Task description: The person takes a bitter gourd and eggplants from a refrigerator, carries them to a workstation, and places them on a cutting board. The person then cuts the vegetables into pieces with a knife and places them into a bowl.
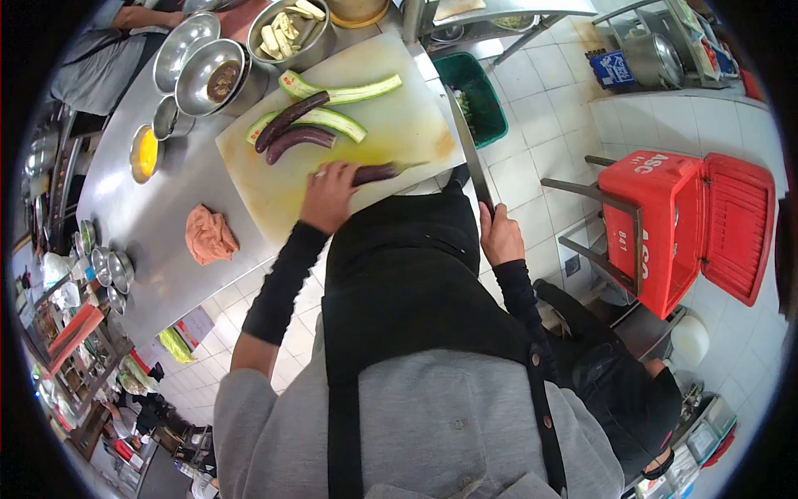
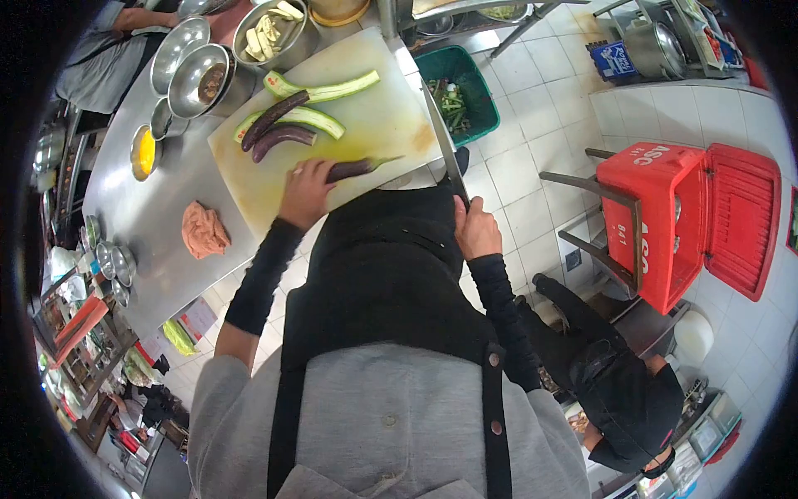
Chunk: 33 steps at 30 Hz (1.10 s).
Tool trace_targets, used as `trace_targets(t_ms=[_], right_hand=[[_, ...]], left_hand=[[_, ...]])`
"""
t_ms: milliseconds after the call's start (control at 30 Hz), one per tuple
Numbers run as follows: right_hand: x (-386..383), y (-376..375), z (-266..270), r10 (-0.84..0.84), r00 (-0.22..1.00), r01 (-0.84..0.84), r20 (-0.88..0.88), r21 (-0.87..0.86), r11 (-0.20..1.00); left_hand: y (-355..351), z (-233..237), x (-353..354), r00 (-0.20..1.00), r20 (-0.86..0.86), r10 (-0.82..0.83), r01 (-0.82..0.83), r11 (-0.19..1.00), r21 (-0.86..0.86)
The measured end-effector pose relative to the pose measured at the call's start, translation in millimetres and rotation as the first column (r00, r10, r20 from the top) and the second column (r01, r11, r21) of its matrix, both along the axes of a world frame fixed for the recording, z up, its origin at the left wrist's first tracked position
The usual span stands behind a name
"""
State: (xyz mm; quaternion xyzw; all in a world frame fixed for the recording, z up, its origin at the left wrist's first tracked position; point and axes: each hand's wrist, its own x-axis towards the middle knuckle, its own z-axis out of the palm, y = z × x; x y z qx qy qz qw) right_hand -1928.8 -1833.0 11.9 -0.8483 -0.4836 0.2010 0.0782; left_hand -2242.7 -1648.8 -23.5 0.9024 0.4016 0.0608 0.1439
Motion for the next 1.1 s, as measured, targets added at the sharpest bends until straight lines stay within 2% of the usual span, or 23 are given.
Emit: trace_targets(t_ms=[33,67,167,233,367,600,700,800,867,967,1033,1100], right_hand=[[-2,2,5,0.007,1.000,-0.007,0.018,0.001,1.000],[-5,3,8,0.030,0.997,-0.032,0.077,0.028,0.999],[-10,10,12,0.050,0.987,-0.039,0.155,-0.075,0.996],[-11,14,19,0.076,0.991,-0.061,0.114,-0.130,0.990],[-21,14,29,0.090,0.989,-0.075,0.116,-0.132,0.988],[-12,18,31,0.085,0.991,-0.065,0.101,-0.190,0.980],[-7,30,-6,0.070,0.997,-0.066,0.021,-0.168,0.984],[21,36,-55,0.127,0.992,-0.124,0.019,-0.097,0.987],[51,45,-58,0.168,0.985,-0.165,0.046,-0.050,0.985],[85,56,-49,0.147,0.988,-0.149,0.040,0.051,0.988],[95,67,-19,0.205,0.978,-0.204,-0.031,0.035,0.978],[101,68,-20,0.328,0.939,-0.327,-0.100,0.025,0.945]], left_hand=[[2,8,33,0.999,0.045,-0.012,0.010,0.999,0.038],[5,8,66,1.000,0.018,0.016,-0.018,0.994,0.112],[25,-14,125,0.980,-0.148,0.131,-0.126,0.991,0.046],[31,-29,133,0.979,-0.149,0.142,-0.137,0.990,0.040],[31,-32,134,0.974,-0.186,0.133,-0.129,0.991,0.034],[31,-30,136,0.982,-0.136,0.134,-0.120,0.987,0.108],[28,-31,138,0.981,-0.120,0.153,-0.138,0.982,0.126],[31,-27,139,0.982,-0.103,0.156,-0.142,0.981,0.132],[26,-17,126,0.985,-0.073,0.155,-0.148,0.985,0.087],[4,16,92,0.993,-0.033,0.110,-0.104,0.982,0.156],[-7,14,62,0.983,-0.070,0.172,-0.162,0.978,0.136],[-15,9,27,0.979,-0.071,0.192,-0.184,0.978,0.097]])
